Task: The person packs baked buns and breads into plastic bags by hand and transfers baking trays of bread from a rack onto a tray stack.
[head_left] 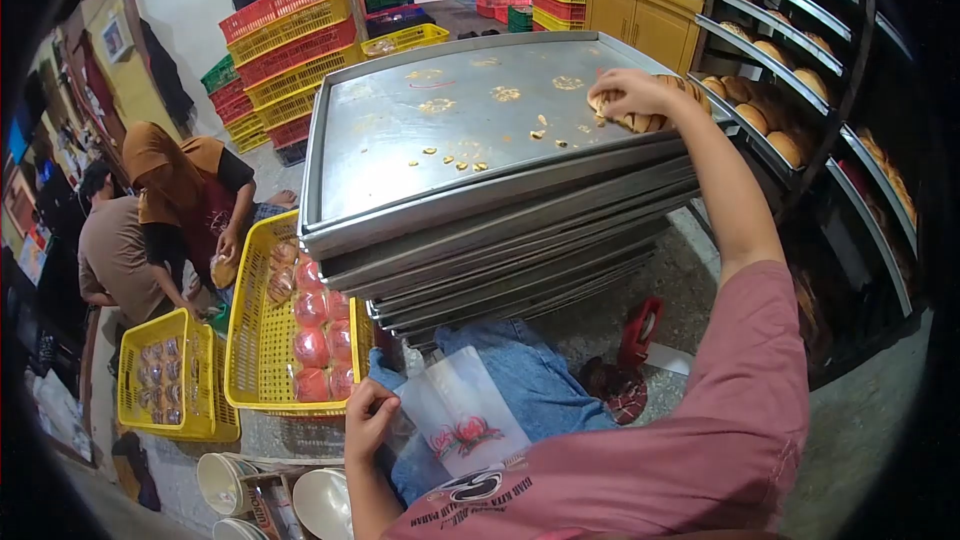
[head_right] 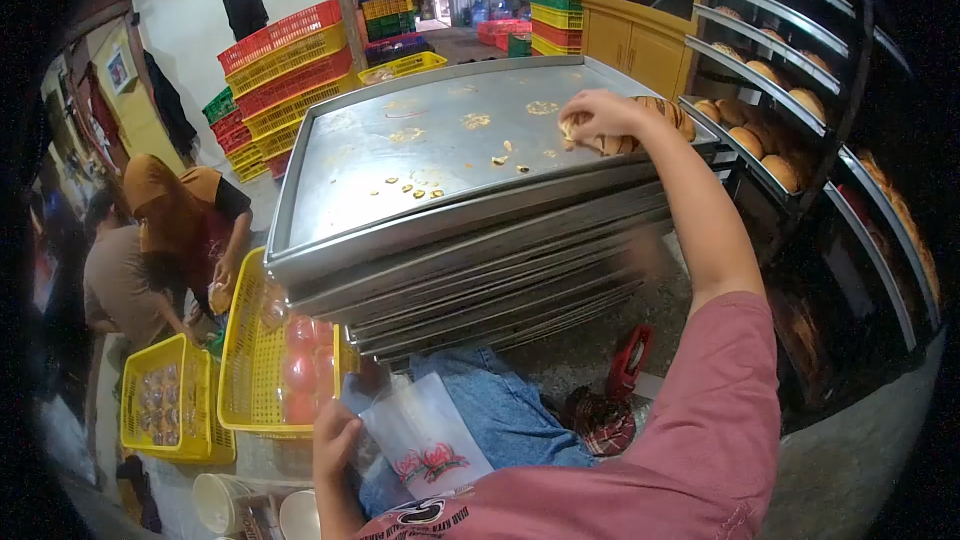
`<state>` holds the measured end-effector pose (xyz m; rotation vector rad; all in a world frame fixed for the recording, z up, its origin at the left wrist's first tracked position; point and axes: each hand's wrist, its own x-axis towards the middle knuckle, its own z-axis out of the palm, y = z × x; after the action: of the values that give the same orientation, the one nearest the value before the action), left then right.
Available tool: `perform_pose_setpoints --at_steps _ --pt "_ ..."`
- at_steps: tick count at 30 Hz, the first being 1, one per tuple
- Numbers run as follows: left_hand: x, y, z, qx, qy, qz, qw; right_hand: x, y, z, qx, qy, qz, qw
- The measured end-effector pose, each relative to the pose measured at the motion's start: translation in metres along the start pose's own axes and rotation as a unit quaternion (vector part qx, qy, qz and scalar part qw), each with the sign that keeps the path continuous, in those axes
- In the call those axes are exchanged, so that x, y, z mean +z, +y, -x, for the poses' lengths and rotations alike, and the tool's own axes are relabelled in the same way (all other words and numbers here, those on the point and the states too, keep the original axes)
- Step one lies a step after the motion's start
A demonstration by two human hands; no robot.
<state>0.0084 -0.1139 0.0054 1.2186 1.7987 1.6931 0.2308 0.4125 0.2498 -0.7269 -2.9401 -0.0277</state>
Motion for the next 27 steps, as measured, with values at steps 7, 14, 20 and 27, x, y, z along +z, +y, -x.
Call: perform_pose_setpoints --at_steps 7,14,20,27 --pt "-0.004 0.001 0.001 0.03 0.004 -0.059 0.998 -0.003 0.077 0.001 0.154 0.157 -0.308 0.926" --pt "-0.003 -0.001 -0.001 0.018 0.002 -0.015 1.0 -0.038 0.007 0.006 0.298 -0.03 -0.112 0.948" --pt "-0.002 -0.003 0.003 0.012 0.011 0.025 1.0 -0.037 0.002 0.008 0.186 -0.04 -0.24 0.952" --pt "-0.003 0.002 0.002 0.071 0.013 -0.02 0.997 -0.045 -0.021 0.004 0.199 -0.119 -0.184 0.955"
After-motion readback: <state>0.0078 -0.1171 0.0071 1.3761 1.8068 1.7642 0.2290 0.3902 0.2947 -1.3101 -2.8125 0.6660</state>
